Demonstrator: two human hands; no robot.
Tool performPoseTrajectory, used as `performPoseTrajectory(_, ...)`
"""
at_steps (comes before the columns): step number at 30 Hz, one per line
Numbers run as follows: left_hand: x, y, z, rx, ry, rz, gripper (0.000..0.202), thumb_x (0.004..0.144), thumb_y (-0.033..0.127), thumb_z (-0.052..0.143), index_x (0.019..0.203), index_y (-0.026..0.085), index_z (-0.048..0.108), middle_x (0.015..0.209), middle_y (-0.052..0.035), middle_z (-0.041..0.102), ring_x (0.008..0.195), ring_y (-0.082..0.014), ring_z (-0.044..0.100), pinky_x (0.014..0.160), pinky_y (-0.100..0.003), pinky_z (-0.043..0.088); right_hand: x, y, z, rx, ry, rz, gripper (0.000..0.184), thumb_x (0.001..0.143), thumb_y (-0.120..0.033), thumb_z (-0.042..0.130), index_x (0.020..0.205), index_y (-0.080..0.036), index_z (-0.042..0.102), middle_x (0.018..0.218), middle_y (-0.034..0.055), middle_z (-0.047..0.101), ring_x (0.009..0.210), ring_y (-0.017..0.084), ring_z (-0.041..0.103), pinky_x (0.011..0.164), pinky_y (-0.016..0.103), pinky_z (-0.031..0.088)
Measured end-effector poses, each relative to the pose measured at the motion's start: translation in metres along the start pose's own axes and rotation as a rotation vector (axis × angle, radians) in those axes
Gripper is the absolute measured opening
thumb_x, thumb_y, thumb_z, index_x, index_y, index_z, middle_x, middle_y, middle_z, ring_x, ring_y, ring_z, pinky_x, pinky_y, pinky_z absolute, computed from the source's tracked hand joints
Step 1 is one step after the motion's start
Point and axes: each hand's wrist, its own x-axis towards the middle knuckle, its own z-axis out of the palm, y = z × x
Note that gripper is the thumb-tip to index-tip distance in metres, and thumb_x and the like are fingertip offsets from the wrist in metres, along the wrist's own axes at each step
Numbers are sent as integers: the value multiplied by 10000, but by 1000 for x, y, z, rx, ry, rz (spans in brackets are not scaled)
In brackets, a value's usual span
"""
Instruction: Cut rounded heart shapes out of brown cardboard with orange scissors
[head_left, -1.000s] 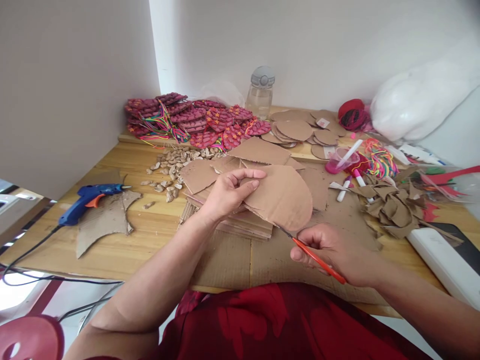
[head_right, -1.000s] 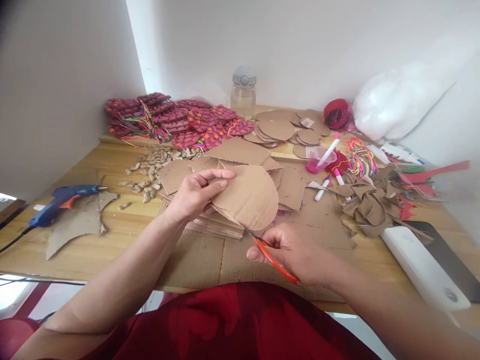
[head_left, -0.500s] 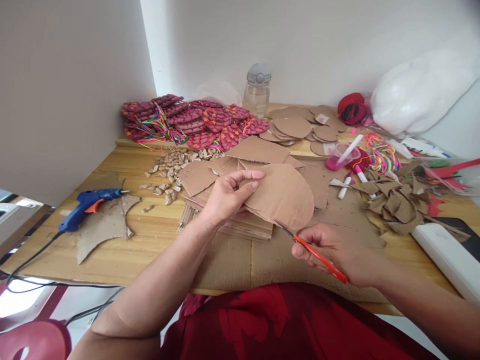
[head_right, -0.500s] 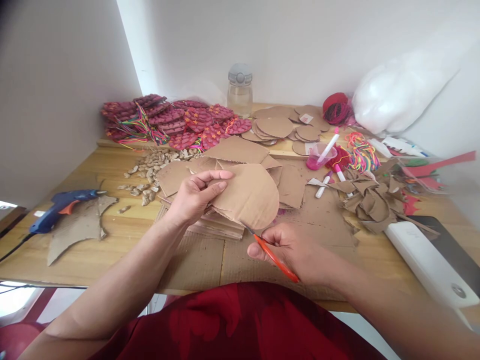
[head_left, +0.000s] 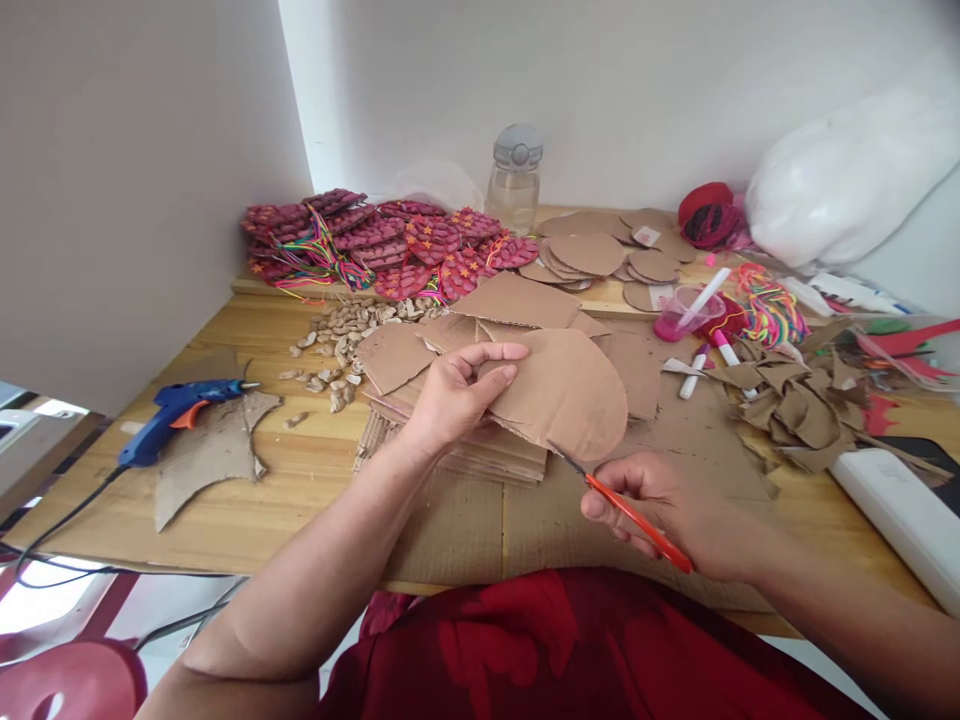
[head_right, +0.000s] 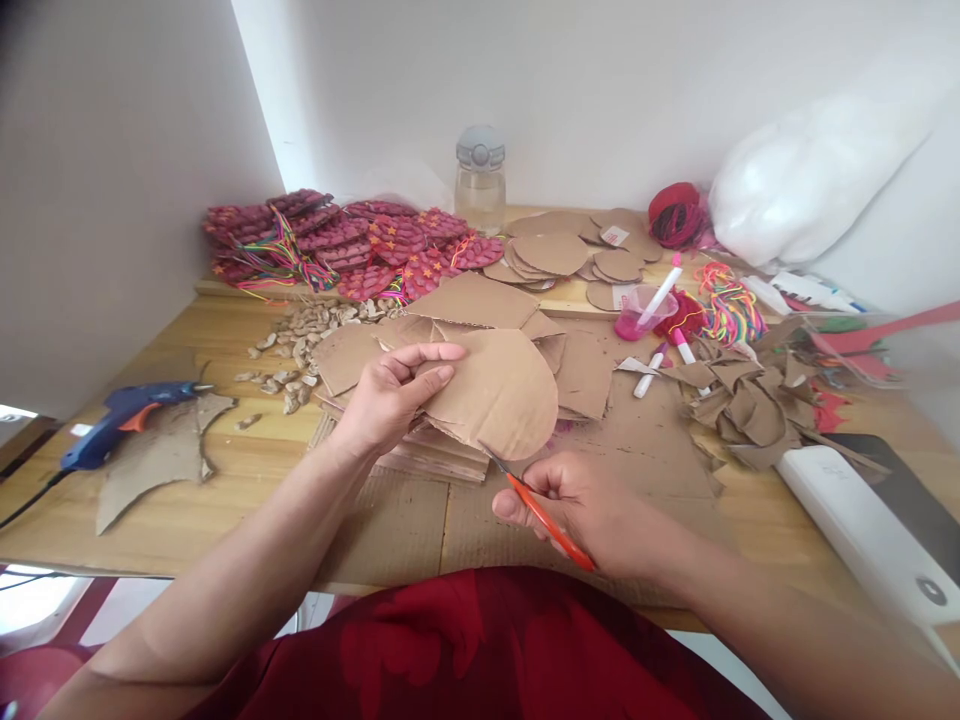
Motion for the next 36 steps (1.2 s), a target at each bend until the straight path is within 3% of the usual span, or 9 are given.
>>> performPoseTrajectory(9, -1, -3, 2, -10, 27, 2, 359, 811, 366, 788, 1120, 188, 751, 778, -20, 707, 614, -120, 609, 575, -228, 494, 3, 4, 6, 181, 16, -36, 486, 846, -597, 699, 693, -201, 463, 623, -47, 425, 527, 94, 338, 471, 237, 247)
performPoseTrajectory(15, -1, -2, 4, -46, 35, -18, 360, 793, 354, 801, 1104, 179, 753, 750, -12, 696, 590, -111, 602, 548, -217, 484, 2, 4, 2, 36, 30, -11, 470, 875, -550, 683, 679, -215, 419, 596, -57, 360, 524, 101, 314, 479, 251, 235)
performPoseTrajectory(27, -1, -1, 2, 32, 14, -11, 359, 806, 364, 781, 1110, 174, 755, 760, -21, 701, 615, -122, 607, 570, -226, 486, -3, -17, -1, -229, 77, -93, 571, 872, -663, 625, 606, -203, 415, 560, -57, 329, 515, 97, 273, 480, 262, 164)
performPoseTrajectory(36, -1, -2, 1, 19, -1, -16, 325, 821, 344, 776, 1100, 179, 758, 753, -12, 687, 602, -103, 576, 567, -212, 455, 1, -2, -1, -112, -5, -73, 533, 893, -630, 636, 633, -202, 453, 572, -43, 400, 519, 105, 332, 491, 261, 219)
